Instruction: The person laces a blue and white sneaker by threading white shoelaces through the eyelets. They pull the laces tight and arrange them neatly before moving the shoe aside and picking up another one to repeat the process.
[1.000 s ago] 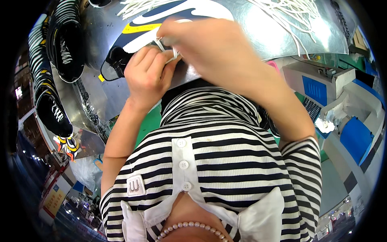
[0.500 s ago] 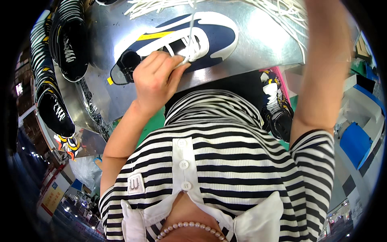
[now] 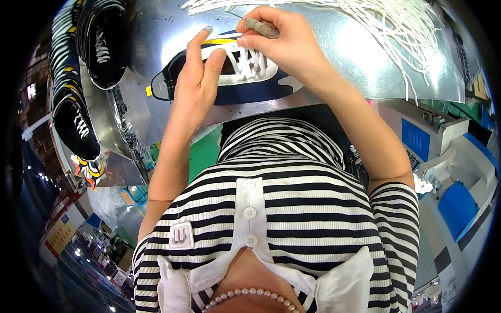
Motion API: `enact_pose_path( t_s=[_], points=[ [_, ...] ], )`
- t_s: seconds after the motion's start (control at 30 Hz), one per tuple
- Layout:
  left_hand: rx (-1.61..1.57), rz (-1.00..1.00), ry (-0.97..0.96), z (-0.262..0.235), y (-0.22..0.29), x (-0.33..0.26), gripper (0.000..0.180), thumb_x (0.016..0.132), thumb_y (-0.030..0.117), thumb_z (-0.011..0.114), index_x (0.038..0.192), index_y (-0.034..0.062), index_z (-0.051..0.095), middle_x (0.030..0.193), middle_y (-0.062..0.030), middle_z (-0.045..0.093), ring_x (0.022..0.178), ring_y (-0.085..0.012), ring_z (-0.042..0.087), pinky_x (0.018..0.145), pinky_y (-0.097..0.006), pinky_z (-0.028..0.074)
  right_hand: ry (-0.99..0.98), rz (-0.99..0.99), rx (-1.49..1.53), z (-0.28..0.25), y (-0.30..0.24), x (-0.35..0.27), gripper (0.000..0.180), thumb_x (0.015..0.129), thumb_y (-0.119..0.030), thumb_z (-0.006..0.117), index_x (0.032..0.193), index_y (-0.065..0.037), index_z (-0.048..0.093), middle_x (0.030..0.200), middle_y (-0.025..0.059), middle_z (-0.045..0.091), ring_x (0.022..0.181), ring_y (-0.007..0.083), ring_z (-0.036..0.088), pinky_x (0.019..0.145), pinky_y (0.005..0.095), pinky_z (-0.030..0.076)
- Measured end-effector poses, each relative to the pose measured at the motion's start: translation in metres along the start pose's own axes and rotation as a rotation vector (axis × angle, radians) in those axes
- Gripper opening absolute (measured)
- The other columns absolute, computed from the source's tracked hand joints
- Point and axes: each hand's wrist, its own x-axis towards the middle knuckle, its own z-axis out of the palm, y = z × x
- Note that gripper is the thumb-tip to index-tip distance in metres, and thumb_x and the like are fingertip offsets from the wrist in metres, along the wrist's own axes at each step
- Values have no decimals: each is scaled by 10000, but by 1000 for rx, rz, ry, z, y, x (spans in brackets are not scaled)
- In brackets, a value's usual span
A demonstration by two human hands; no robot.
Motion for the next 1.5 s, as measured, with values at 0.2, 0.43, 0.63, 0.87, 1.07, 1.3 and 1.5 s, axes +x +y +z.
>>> enact_pose_path(
  t_s=[0.2,0.43,0.63,0.87,1.07,1.3,1.5],
  points=[
    [8,-7,178,19,-9,0,424,845,238,780,1141,-14,611,913,-112,716,792,-144,671,728,-270,519,80,-138,-209,13,2,-1,174,871,-121,704,1024,-48,665,837,25,680,745,93,610,675,236,480],
    [-53,87,253,25,-13,-2,379,816,147,789,1110,-22,620,914,-103,721,808,-139,678,739,-262,520,95,-69,-299,3,-7,-26,179,912,-143,658,1050,-36,619,821,70,683,721,147,640,650,266,496],
    [-55,74,239,24,-13,-3,389,809,123,779,1121,-31,605,907,-102,724,817,-144,685,746,-272,524,26,-165,-444,-2,-1,-32,142,923,-153,633,995,-35,599,794,119,688,691,238,674,625,321,510],
    [119,267,249,26,-3,-9,381,795,92,747,1138,0,610,900,-123,729,761,-210,700,724,-319,524,-113,-247,-841,10,-11,-8,149,952,-173,587,984,-31,555,756,125,654,680,303,636,613,354,491],
    [-248,-19,171,20,-10,-7,402,817,62,724,1187,-9,584,939,-111,698,820,-176,662,761,-292,520,-312,36,-734,-13,-33,-2,178,969,-211,564,1002,-37,589,720,101,610,637,233,585,608,337,455],
    [-211,73,279,35,-14,8,445,759,64,779,1154,6,583,921,-102,702,861,-169,683,762,-272,541,179,7,-447,-10,13,-28,172,907,-136,694,1050,-42,677,822,-46,621,717,11,491,633,167,400],
    [-746,-251,-201,-5,-1,10,482,830,-4,722,1265,-8,515,994,-149,683,927,-164,671,836,-266,536,339,-198,-56,-12,23,-23,183,899,-53,683,1080,-32,693,859,-46,645,706,8,524,623,156,419]
  ],
)
